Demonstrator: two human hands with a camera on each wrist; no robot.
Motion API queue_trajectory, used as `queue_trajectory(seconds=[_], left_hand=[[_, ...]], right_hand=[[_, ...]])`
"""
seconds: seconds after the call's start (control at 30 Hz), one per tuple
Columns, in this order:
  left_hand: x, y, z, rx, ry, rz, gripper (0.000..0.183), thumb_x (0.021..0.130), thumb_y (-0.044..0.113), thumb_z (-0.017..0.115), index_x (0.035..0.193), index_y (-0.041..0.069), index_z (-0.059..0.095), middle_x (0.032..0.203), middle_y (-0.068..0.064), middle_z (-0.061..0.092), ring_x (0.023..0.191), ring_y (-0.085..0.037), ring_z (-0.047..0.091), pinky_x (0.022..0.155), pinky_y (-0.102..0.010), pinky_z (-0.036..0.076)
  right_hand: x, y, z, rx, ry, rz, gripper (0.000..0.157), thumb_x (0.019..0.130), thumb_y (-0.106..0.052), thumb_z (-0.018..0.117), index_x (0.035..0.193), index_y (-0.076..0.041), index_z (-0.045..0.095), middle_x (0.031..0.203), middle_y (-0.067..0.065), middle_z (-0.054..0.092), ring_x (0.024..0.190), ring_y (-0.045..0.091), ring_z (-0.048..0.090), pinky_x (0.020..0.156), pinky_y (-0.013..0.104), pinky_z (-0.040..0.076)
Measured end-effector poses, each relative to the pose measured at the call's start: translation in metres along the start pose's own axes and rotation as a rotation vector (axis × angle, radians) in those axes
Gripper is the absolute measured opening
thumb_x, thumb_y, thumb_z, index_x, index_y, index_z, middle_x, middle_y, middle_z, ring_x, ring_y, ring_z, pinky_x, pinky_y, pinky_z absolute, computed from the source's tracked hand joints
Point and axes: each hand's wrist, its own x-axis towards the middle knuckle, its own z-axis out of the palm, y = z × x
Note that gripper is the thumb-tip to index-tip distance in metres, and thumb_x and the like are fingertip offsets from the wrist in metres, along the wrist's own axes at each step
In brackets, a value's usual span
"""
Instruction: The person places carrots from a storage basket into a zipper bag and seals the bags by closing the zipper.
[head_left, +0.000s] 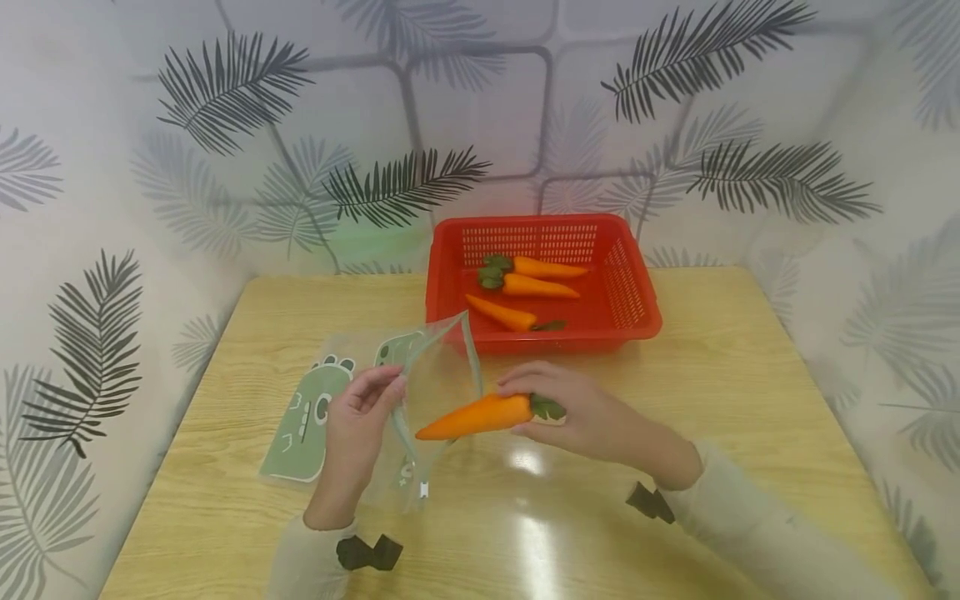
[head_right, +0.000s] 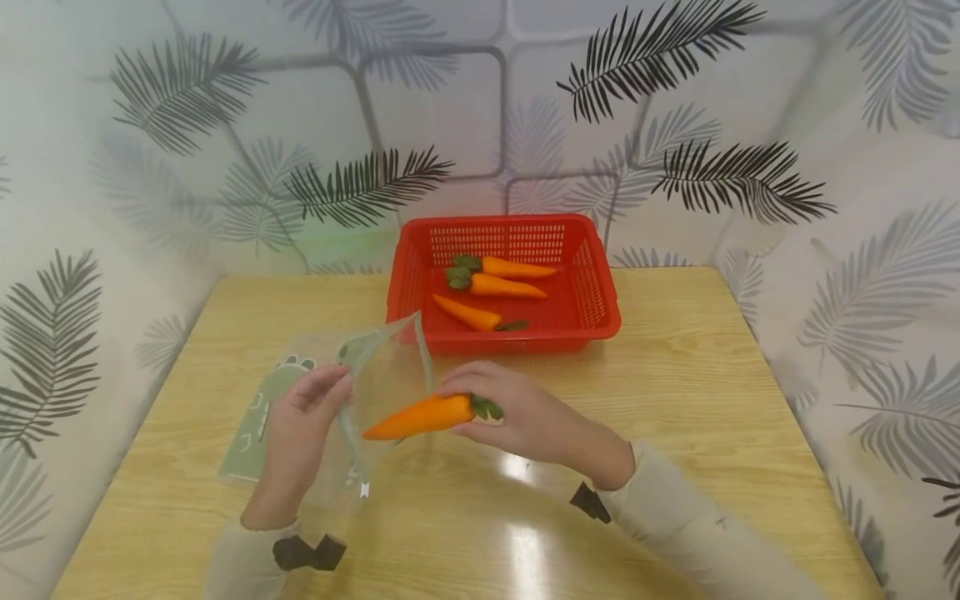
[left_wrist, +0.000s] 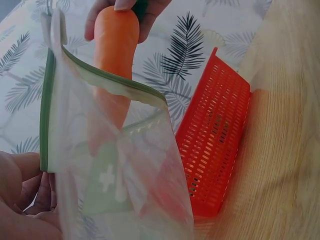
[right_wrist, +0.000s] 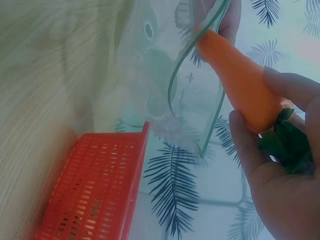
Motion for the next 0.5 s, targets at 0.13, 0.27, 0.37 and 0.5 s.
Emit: queue_trajectory(seconds=[0.13,0.27,0.37,0.5], left_hand=[[0.000,-0.001,0.001,-0.008,0.002,-0.001,0.025,0.086,0.018,0.068,0.105,0.003,0.065,0.093,-0.013,0.062,0.079,-0.020,0.058,0.076,-0.025,0.051],[0.000,-0.001,0.002,-0.006,-0.004,-0.009,0.026,0.085,0.019,0.069,0.106,0.004,0.065,0.095,-0.018,0.061,0.079,-0.020,0.059,0.076,-0.026,0.052],[0.000,-0.002,0.002,-0.013,-0.007,-0.016,0.025,0.086,0.019,0.068,0.106,0.004,0.064,0.096,-0.022,0.060,0.079,-0.020,0.059,0.077,-0.026,0.052],[-0.001,-0.004,0.003,-0.021,-0.004,-0.013,0.025,0.087,0.016,0.067,0.106,0.001,0.064,0.097,-0.025,0.059,0.078,-0.019,0.059,0.076,-0.026,0.052]], right_hand=[[0.003,-0.006,0.004,-0.031,-0.013,-0.039,0.041,0.083,-0.022,0.072,0.121,-0.015,0.060,0.123,-0.001,0.056,0.111,0.013,0.051,0.089,0.027,0.046],[0.006,-0.006,0.011,-0.045,-0.027,-0.056,0.039,0.084,-0.023,0.071,0.120,-0.014,0.060,0.123,-0.002,0.056,0.111,0.012,0.051,0.089,0.026,0.046],[0.007,-0.005,0.018,-0.034,-0.036,-0.068,0.038,0.084,-0.023,0.070,0.120,-0.015,0.060,0.122,-0.002,0.056,0.111,0.012,0.050,0.091,0.027,0.045],[0.009,-0.004,0.025,-0.024,-0.042,-0.087,0.039,0.084,-0.022,0.070,0.121,-0.014,0.059,0.122,-0.001,0.056,0.110,0.012,0.051,0.092,0.028,0.045]])
